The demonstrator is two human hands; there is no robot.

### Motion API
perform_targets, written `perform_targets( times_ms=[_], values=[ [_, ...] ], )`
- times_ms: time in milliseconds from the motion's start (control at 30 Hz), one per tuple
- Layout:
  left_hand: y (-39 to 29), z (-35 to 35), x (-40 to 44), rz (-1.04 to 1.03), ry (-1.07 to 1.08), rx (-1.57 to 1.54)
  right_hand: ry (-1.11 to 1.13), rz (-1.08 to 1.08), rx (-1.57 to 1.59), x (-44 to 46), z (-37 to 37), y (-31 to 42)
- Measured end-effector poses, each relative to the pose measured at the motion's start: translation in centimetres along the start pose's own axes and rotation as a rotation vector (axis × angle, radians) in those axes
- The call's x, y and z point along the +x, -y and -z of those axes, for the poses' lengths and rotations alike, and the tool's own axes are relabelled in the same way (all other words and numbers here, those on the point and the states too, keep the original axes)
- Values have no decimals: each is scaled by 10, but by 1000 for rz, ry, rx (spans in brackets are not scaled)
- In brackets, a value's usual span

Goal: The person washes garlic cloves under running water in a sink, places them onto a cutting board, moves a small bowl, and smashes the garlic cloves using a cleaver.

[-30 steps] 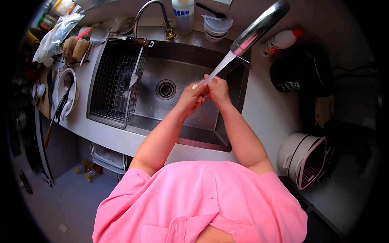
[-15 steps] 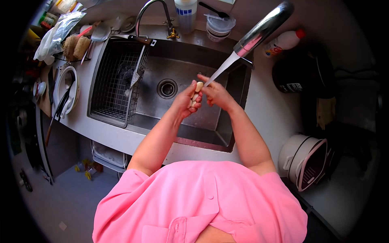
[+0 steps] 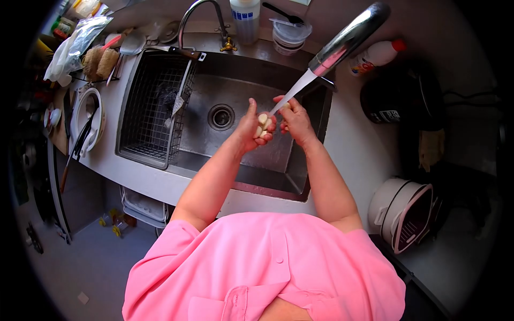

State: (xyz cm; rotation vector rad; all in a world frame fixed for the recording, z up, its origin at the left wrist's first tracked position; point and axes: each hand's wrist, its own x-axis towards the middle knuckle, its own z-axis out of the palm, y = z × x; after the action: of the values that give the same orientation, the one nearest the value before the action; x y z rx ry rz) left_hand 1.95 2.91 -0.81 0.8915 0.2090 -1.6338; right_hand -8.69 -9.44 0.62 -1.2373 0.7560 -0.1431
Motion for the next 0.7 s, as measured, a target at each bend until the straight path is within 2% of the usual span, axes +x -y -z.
perform_targets(
  times_ms=[67, 133, 167, 233, 267, 333, 367, 433, 567, 633, 667, 700],
  values=[
    [-1, 2, 1, 38, 3, -3, 48, 24, -95, 0, 3, 4],
    [-3, -1, 0, 92, 0, 56, 177, 187, -506, -2, 3, 11],
    [-5, -2, 1, 94, 2, 58, 174, 187, -506, -3, 3, 10],
    [-7, -6, 1, 132, 2, 103, 118, 489, -952, -3, 2, 7],
    [-8, -8, 0, 131, 3, 104, 116, 491, -953, -1, 2, 5],
    [-9, -11, -4, 20, 37, 160, 128, 282, -785, 7, 1, -1],
    [-7, -10, -3, 19, 36, 159, 129, 283, -785, 11, 0, -6],
    [-4, -7, 0, -23, 60, 101, 89, 237, -555, 17, -4, -11],
    [1, 3, 3, 18, 84, -21, 30, 287, -583, 17, -12, -15],
    [0, -1, 2, 6, -4, -21, 43, 100, -290, 14, -17, -15],
    [0, 0, 1, 1, -6, -22, 48, 102, -291, 11, -17, -14],
    [0, 1, 1, 10, -23, -20, 101, 14, -243, 6, -17, -7]
  ],
)
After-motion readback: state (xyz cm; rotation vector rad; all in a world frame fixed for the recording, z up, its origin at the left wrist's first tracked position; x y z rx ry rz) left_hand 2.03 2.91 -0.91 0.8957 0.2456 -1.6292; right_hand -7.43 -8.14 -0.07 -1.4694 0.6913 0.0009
